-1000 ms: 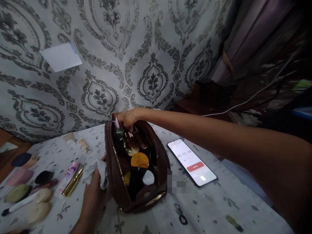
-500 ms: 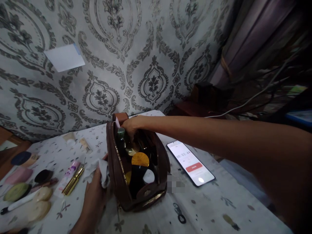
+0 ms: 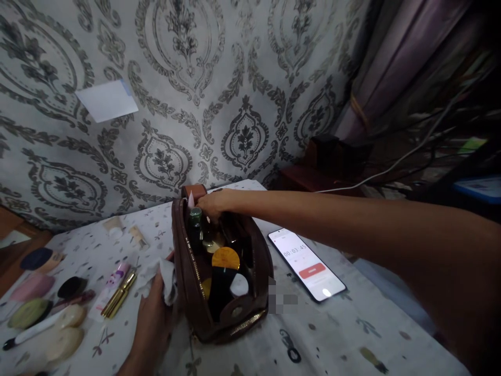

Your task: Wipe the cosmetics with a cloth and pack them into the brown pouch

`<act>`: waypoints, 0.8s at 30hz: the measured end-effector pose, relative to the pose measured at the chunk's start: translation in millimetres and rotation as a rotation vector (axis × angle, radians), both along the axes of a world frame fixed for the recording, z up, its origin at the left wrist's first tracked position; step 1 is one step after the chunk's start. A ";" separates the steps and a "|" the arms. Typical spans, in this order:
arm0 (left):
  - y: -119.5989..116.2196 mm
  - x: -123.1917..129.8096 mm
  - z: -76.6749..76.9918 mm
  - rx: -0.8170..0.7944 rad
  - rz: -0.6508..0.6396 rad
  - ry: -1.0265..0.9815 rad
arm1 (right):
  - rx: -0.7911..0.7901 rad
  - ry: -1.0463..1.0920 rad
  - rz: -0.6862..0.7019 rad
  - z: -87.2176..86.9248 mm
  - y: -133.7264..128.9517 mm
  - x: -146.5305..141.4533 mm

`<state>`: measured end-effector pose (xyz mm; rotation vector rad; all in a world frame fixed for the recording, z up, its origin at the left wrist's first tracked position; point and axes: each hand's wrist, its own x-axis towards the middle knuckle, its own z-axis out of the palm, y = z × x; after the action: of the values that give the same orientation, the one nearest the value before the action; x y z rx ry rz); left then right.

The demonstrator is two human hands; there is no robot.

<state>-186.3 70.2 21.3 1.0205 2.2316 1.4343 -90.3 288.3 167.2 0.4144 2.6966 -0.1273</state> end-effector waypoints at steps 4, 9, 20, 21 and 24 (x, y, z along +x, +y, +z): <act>-5.6 2.9 4.6 -0.060 -0.083 0.137 | -0.077 0.035 -0.042 5.3 13.3 -2.4; -5.5 4.6 8.4 -0.122 -0.091 0.164 | -0.562 0.278 -0.285 17.1 29.4 3.3; -5.6 6.1 12.0 -0.131 -0.096 0.205 | -0.576 0.469 -0.283 -4.9 28.8 -6.8; -5.7 5.3 12.0 -0.144 -0.099 0.207 | -0.566 0.482 -0.274 -7.8 29.6 -8.1; -5.7 3.7 11.4 -0.183 -0.089 0.204 | -0.549 0.521 -0.271 -10.3 31.8 -8.6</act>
<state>-182.6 64.5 32.6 1.2340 2.3725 1.1092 -98.9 320.1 156.9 0.6324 2.9014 -1.1631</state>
